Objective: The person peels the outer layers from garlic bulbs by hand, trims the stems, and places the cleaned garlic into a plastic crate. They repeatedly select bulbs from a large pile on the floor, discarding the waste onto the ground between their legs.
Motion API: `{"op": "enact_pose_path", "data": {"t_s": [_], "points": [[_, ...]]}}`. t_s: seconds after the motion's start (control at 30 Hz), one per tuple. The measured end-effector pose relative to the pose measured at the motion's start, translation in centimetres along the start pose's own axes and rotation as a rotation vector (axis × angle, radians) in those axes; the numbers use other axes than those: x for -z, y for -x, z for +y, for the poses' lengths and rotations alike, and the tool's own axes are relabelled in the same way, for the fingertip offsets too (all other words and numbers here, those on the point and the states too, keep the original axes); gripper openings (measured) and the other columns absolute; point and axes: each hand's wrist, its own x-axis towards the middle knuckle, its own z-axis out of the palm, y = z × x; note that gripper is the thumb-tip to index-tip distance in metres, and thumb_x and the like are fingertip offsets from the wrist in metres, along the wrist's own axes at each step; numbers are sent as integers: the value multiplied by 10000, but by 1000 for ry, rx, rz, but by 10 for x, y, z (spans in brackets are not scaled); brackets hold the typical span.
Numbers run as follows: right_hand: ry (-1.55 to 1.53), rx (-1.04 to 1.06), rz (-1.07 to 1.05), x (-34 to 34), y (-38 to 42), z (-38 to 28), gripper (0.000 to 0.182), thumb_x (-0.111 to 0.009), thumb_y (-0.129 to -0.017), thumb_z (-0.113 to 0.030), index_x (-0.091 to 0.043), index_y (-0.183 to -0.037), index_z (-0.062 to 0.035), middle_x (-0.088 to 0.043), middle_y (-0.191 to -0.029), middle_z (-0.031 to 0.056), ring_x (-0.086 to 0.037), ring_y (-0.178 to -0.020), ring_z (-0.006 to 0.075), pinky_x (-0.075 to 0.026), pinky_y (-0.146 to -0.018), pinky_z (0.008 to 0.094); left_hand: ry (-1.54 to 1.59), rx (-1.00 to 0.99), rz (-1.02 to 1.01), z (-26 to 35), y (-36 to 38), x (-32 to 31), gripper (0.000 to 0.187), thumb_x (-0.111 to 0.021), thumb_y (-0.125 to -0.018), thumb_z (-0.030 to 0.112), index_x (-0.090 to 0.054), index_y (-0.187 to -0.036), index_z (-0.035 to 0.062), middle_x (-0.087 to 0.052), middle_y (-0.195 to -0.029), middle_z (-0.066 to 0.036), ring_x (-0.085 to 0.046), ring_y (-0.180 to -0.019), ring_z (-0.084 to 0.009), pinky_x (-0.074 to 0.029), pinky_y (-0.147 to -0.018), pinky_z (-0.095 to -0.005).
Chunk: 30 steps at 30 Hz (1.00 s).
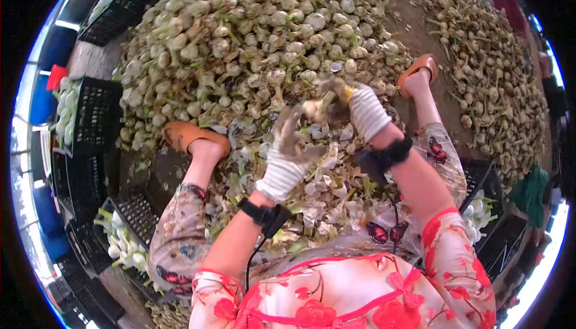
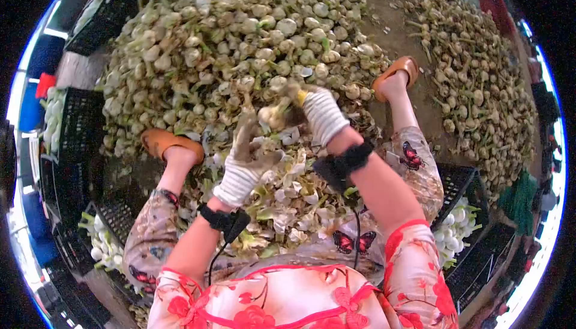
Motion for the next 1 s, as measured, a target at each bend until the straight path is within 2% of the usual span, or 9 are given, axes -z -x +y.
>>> {"op": "enact_pose_path", "data": {"t_s": [0.03, 0.07, 0.2, 0.57, 0.6, 0.7, 0.77, 0.83, 1.0], "points": [[-167, 105, -181, -19, 42, -5, 291, -614, -820, -297, -631, -934, -30, -614, -723, 8, -511, -512, 76, -428, -460, 228, 153, 60, 6, 14, 1, -4, 770, -722, -674, 32, -296, -1316, 57, -380, -1301, -92, -424, -1142, -181, -397, -923, -304], [-128, 135, -181, -30, 57, -2, 297, -610, -823, -294, -626, -946, -24, -608, -720, 6, -507, -516, 70, -423, -458, 222, 69, -183, 98, 14, 1, -5, 724, -707, -671, -13, -333, -1287, 56, -429, -1243, -74, -449, -1109, -175, -415, -901, -295], [180, 439, -296, -49, 101, 2, 291, -615, -826, -253, -613, -967, 1, -591, -740, -29, -492, -606, 23, -409, -518, 179, 498, 100, 91, 83, 29, 9, 518, -590, -826, 261, -371, -1249, 56, -508, -1122, -77, -528, -989, -173, -465, -834, -311], [142, 409, -255, -68, 173, 7, 175, -567, -837, -112, -606, -957, 9, -572, -744, -29, -466, -617, 36, -401, -534, 183, 1045, 523, -68, 115, 69, 31, 486, -512, -784, 541, -561, -941, 83, -571, -697, -37, -552, -590, -169, -473, -532, -323], [121, 343, -230, -67, 172, 9, 177, -562, -834, -95, -600, -969, 12, -577, -760, -20, -473, -633, 38, -409, -551, 185, 1174, 544, -233, 105, 67, 35, 470, -529, -792, 503, -542, -1009, 86, -581, -779, -63, -575, -662, -178, -498, -576, -334], [13, 434, -148, -70, 161, 19, 180, -528, -824, -25, -574, -996, 4, -583, -815, 7, -488, -709, 52, -431, -627, 202, 722, 332, -45, 104, 56, 21, 435, -566, -811, 390, -494, -1103, 77, -571, -907, -87, -578, -793, -182, -515, -656, -333], [96, 601, -141, -77, 171, 22, 163, -512, -826, -8, -569, -978, -4, -582, -826, 9, -486, -732, 54, -432, -640, 207, 169, -236, 163, 86, 69, 11, 530, -625, -777, 59, -352, -1231, 58, -507, -1074, -85, -519, -966, -170, -502, -765, -314], [257, 764, -127, -81, 172, 20, 120, -496, -826, 4, -564, -925, -5, -577, -802, -4, -480, -721, 51, -432, -638, 211, 358, -102, 158, 93, 69, 19, 688, -612, -695, -103, -286, -1277, 65, -463, -1166, -113, -491, -1042, -182, -433, -878, -303], [100, 603, -214, -77, 187, 11, 153, -537, -833, -38, -583, -975, -5, -604, -843, 2, -512, -719, 38, -437, -616, 193, 420, 186, -89, 128, 66, 56, 532, -579, -796, 408, -468, -1140, 18, -585, -921, -78, -577, -744, -117, -495, -583, -233]]}}
